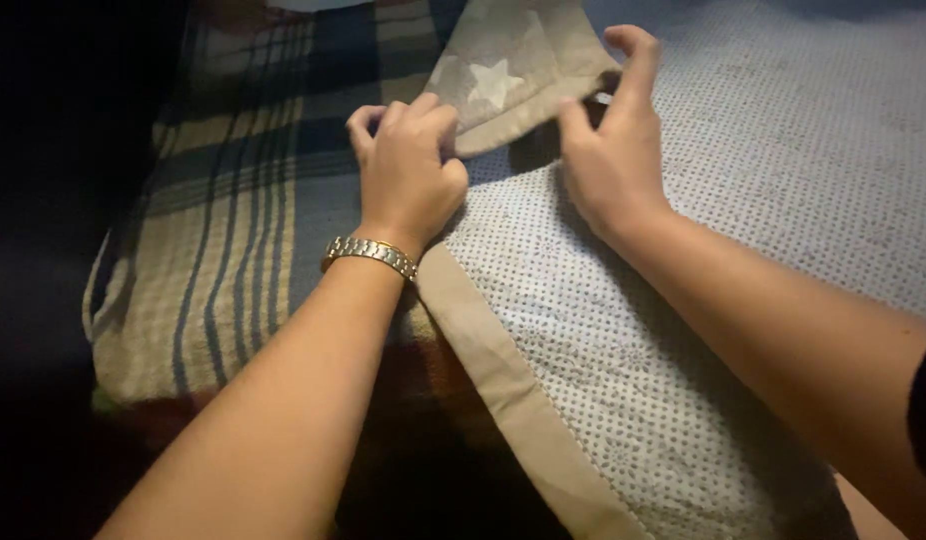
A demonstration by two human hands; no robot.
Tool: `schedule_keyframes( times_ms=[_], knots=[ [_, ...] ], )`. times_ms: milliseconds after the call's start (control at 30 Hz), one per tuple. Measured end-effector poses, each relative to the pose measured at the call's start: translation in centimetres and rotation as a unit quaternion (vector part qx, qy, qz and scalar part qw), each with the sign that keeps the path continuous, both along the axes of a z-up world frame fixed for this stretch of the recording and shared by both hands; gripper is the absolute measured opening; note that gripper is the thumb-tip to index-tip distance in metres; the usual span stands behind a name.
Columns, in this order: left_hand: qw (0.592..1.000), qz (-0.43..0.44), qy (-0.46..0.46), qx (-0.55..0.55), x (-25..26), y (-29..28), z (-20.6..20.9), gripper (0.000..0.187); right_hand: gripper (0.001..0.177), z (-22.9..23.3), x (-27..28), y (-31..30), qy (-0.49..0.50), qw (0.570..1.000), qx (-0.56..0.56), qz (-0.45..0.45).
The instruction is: Folding a patterned blanket on a bed.
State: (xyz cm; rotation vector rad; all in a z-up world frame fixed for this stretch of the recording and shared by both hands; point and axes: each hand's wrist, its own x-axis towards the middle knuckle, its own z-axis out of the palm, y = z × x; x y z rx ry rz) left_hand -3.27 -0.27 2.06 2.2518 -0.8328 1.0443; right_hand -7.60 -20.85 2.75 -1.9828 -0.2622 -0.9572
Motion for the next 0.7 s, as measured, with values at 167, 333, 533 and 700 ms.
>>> schedule_keyframes(
  times_ms=[167,333,533,700],
  knots=[
    [1.0,-0.001,0.02,0.009,-0.6,-0.2,0.2,0.007,0.022,-1.8,2.5,-2.0,0.011,0.997,0.009,-0.07],
    [0.999,0.02,0.04,0.016,-1.4,-0.8,0.6,0.013,0.019,-1.9,2.2,-1.8,0.028,0.996,0.023,-0.086],
    [0.994,0.077,0.06,0.043,-1.4,-3.5,0.5,0.049,0.02,-1.9,2.3,-1.8,0.025,0.996,-0.003,-0.081],
    [0.999,0.003,-0.019,0.044,-0.8,-6.5,-0.9,0.045,0.015,-2.7,3.0,-2.3,-0.003,0.998,0.024,-0.062]
  ],
)
